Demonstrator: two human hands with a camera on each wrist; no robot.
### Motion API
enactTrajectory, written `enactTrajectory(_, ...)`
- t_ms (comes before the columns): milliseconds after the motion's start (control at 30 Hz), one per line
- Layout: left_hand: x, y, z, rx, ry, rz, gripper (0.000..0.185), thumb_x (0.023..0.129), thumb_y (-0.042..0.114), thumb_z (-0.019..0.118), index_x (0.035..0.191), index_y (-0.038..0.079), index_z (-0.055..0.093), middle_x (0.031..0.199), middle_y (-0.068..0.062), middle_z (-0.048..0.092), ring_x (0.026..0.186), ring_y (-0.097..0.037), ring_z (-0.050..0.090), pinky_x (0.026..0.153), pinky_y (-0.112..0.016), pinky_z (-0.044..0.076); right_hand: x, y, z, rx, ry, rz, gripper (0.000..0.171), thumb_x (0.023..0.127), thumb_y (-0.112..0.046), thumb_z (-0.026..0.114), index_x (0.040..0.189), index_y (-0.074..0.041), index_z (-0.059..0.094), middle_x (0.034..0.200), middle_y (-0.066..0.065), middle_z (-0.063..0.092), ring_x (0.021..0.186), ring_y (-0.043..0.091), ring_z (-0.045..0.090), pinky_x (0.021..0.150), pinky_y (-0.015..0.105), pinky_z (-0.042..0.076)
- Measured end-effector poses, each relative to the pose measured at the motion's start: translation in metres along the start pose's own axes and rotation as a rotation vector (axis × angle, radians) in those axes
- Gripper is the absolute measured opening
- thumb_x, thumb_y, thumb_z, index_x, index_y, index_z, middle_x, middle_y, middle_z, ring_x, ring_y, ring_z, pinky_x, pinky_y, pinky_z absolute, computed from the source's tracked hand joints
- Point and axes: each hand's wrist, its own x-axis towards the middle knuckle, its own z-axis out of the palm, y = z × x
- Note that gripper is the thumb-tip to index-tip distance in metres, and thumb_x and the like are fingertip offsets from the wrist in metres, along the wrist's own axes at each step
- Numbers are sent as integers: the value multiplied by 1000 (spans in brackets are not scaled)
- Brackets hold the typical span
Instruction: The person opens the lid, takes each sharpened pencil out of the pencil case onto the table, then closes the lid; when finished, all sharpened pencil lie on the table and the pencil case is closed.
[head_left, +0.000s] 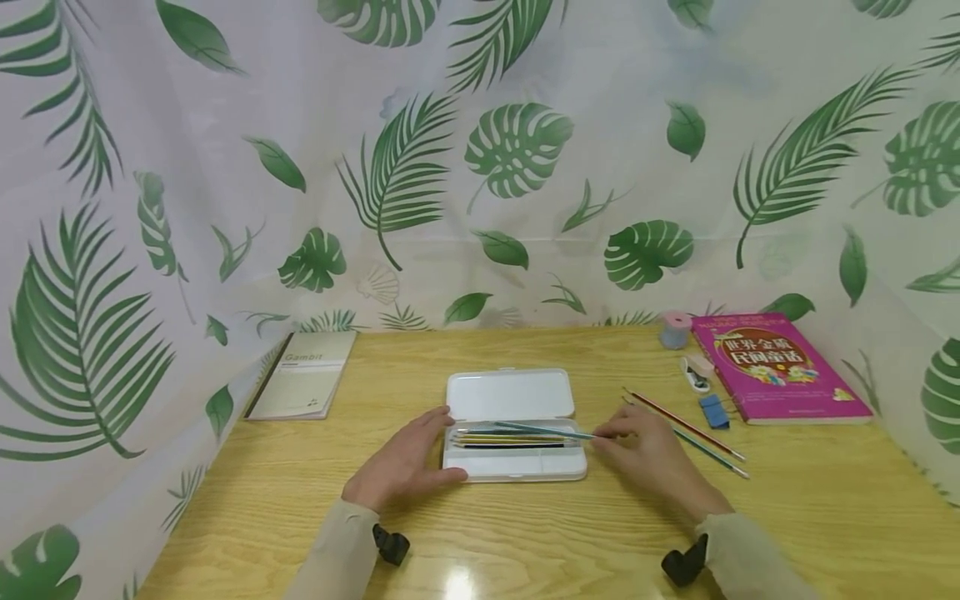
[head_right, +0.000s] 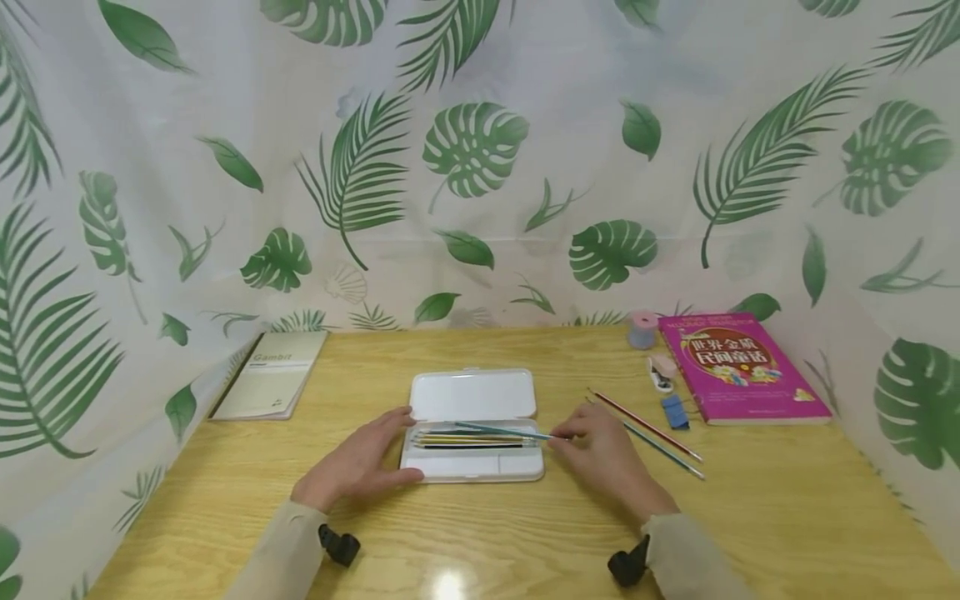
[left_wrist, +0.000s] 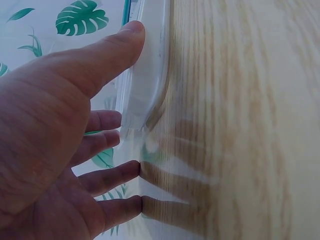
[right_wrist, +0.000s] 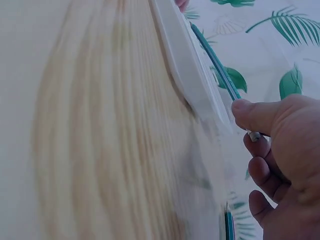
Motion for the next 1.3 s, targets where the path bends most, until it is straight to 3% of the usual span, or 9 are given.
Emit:
enactTrajectory(200,0,-1,1,-11,11,5,82,86,57,71,148,10,45,160,-8,31,144,-28,33,117,-46,31,-14,8,-16,-14,25,79,8,91,-24,75,92,-18,80,90,-11,64,87,13,58,74,36,51)
enactTrajectory(367,2,-1,2,-14,12,11,83,85,57,71,148,10,45,160,-8,31,144,-28,33,117,-45,31,-28,16,-29,-33,39,174,13,92,-32,73,94,-21,80,95,-11,65,95,14,58,81,35,50)
enactTrajectory(500,2,-2,3,-13,13,16,83,85,59,71,148,10,44,160,-8,31,144,-28,33,117,-45,31,-39,19,-43,-41,58,225,17,93,-35,71,95,-20,79,97,-9,66,99,15,58,83,28,52)
enactTrajectory(733,0,-1,1,-7,9,21,83,86,58,70,149,10,43,160,-9,30,144,-29,33,117,-46,32,-62,29,-67,-90,135,254,10,91,-28,75,92,-19,79,94,-5,68,81,6,56,65,18,48)
enactTrajectory(967,-1,0,0,-14,6,20,83,87,57,70,149,10,42,161,-9,29,144,-30,32,117,-47,31,-79,44,-83,-167,167,302,13,91,-30,75,92,-17,78,92,-3,68,76,2,54,61,17,47)
enactTrajectory(1300,-1,1,0,-19,11,24,82,87,55,71,149,10,42,160,-9,30,144,-30,33,117,-46,32,-96,62,-87,-256,187,274,11,82,-22,84,87,-14,79,82,-4,70,71,-3,55,59,18,48)
